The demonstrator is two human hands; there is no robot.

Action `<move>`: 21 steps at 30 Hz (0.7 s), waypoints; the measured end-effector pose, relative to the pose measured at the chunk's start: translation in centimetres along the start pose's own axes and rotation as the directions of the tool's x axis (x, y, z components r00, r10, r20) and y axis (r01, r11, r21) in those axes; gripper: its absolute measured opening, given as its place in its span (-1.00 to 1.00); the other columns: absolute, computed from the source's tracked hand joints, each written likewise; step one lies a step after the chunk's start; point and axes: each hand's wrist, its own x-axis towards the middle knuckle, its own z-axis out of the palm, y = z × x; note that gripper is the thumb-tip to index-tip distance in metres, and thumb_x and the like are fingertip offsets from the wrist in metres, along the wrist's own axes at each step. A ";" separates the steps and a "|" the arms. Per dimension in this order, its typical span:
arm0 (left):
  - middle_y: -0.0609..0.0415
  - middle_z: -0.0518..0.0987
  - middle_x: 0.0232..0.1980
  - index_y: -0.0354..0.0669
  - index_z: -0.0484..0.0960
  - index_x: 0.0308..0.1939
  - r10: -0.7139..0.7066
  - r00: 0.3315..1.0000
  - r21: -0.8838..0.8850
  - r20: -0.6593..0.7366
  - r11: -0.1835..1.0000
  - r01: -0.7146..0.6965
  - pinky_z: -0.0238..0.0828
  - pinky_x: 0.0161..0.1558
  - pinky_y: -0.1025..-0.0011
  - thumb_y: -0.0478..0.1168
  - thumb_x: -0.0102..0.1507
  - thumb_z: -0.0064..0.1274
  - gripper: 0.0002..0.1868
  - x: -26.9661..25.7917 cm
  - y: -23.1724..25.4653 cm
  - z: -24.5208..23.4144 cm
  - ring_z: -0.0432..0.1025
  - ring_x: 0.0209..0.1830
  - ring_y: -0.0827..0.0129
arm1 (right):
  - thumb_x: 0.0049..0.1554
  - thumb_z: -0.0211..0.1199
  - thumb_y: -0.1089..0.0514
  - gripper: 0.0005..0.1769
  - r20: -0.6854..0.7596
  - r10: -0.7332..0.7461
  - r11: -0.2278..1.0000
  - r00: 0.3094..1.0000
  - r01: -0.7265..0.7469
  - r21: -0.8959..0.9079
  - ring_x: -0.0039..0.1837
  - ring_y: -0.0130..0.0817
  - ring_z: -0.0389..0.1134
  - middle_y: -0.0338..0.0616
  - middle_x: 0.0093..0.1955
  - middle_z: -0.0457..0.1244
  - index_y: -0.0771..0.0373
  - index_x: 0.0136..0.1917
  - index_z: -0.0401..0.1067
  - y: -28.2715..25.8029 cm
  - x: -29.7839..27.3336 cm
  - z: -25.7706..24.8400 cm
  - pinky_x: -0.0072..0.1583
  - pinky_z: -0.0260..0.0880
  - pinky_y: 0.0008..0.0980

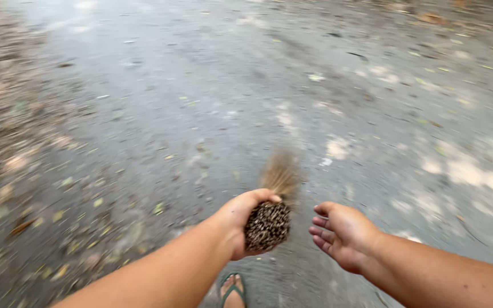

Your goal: The person sweeps dry leaves and debris into a pile using a hand broom while walking outdoors.

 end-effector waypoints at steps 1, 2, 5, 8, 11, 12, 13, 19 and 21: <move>0.06 0.65 -0.39 -0.02 0.66 -0.40 -0.025 0.999 0.030 0.022 0.999 0.025 0.53 -0.42 0.26 0.02 0.20 0.15 -0.77 0.8 0.0 1.3 0.51 -0.53 0.21 | 0.26 0.11 0.02 -0.63 -0.033 0.001 1.000 0.999 0.000 0.030 0.27 -0.22 0.29 -0.13 0.26 0.26 0.19 0.27 0.35 0.3 -0.3 -0.5 0.28 0.31 -0.22; 0.03 0.66 -0.37 -0.06 0.68 -0.36 -0.084 0.989 0.000 0.124 0.996 0.084 0.55 -0.38 0.26 0.00 0.19 0.12 -0.76 1.8 -0.2 2.6 0.53 -0.49 0.19 | 0.25 0.09 0.02 -0.64 -0.027 0.006 0.997 1.000 -0.004 0.080 0.26 -0.24 0.29 -0.14 0.25 0.28 0.19 0.25 0.36 0.5 -0.6 -1.1 0.27 0.31 -0.23; 0.02 0.67 -0.37 -0.10 0.68 -0.34 -0.177 0.953 0.012 0.247 0.984 0.179 0.57 -0.36 0.24 0.01 0.15 0.08 -0.73 4.9 -0.4 4.5 0.55 -0.45 0.16 | 0.23 0.09 0.03 -0.66 -0.059 0.003 0.985 0.998 0.007 0.170 0.24 -0.26 0.32 -0.15 0.21 0.32 0.20 0.21 0.37 1.1 -1.6 -2.2 0.25 0.32 -0.25; -0.03 0.66 -0.36 -0.15 0.67 -0.31 -0.170 0.958 -0.071 0.231 0.979 0.191 0.60 -0.35 0.22 0.00 0.14 0.07 -0.70 6.6 0.6 2.9 0.54 -0.43 0.13 | 0.23 0.12 0.06 -0.68 -0.110 0.013 0.979 0.994 0.009 0.203 0.23 -0.24 0.33 -0.15 0.18 0.30 0.20 0.21 0.37 1.1 -2.1 -2.5 0.25 0.33 -0.25; -0.17 0.65 -0.26 -0.30 0.64 -0.16 -0.166 0.981 -0.353 -0.100 0.928 0.121 0.57 -0.31 0.24 0.07 0.20 0.07 -0.55 4.5 4.0 -3.3 0.54 -0.38 0.07 | 0.24 0.14 0.06 -0.68 -0.131 0.036 0.974 0.991 -0.005 0.226 0.22 -0.22 0.31 -0.13 0.17 0.27 0.20 0.22 0.35 0.6 -1.7 -1.4 0.24 0.34 -0.24; -0.18 0.63 -0.23 -0.33 0.61 -0.11 -0.127 0.973 -0.469 -0.192 0.883 0.023 0.58 -0.31 0.24 0.09 0.23 0.06 -0.51 3.1 5.1 -6.0 0.53 -0.37 0.09 | 0.24 0.13 0.06 -0.68 -0.119 0.034 0.973 0.992 -0.006 0.230 0.22 -0.21 0.30 -0.12 0.17 0.26 0.20 0.23 0.34 0.3 -1.5 -0.8 0.24 0.34 -0.24; -0.18 0.61 -0.21 -0.35 0.59 -0.07 -0.100 0.953 -0.568 -0.286 0.818 -0.085 0.59 -0.31 0.25 0.12 0.26 0.05 -0.48 1.5 6.4 -8.7 0.53 -0.35 0.11 | 0.24 0.13 0.06 -0.68 -0.099 0.033 0.974 0.994 -0.010 0.226 0.22 -0.21 0.30 -0.12 0.17 0.26 0.20 0.23 0.34 0.1 -1.4 -0.1 0.24 0.34 -0.24; -0.06 0.61 -0.25 -0.19 0.60 -0.15 0.094 0.912 -0.492 -0.399 0.817 -0.300 0.53 -0.35 0.33 0.19 0.28 -0.12 -0.50 -5.8 12.6 -19.2 0.51 -0.34 0.20 | 0.26 0.10 0.05 -0.66 0.003 -0.018 0.990 1.000 0.018 0.142 0.21 -0.25 0.32 -0.13 0.18 0.28 0.22 0.25 0.36 -3.3 -0.1 5.2 0.23 0.36 -0.27; -0.01 0.62 -0.25 -0.14 0.61 -0.17 0.126 0.879 -0.446 -0.460 0.823 -0.352 0.54 -0.32 0.31 0.19 0.28 -0.09 -0.53 -6.7 13.8 -19.0 0.51 -0.33 0.20 | 0.26 0.10 0.05 -0.67 0.052 -0.047 0.993 0.998 0.041 0.114 0.21 -0.26 0.32 -0.13 0.19 0.28 0.22 0.24 0.35 -4.4 0.3 6.5 0.22 0.37 -0.27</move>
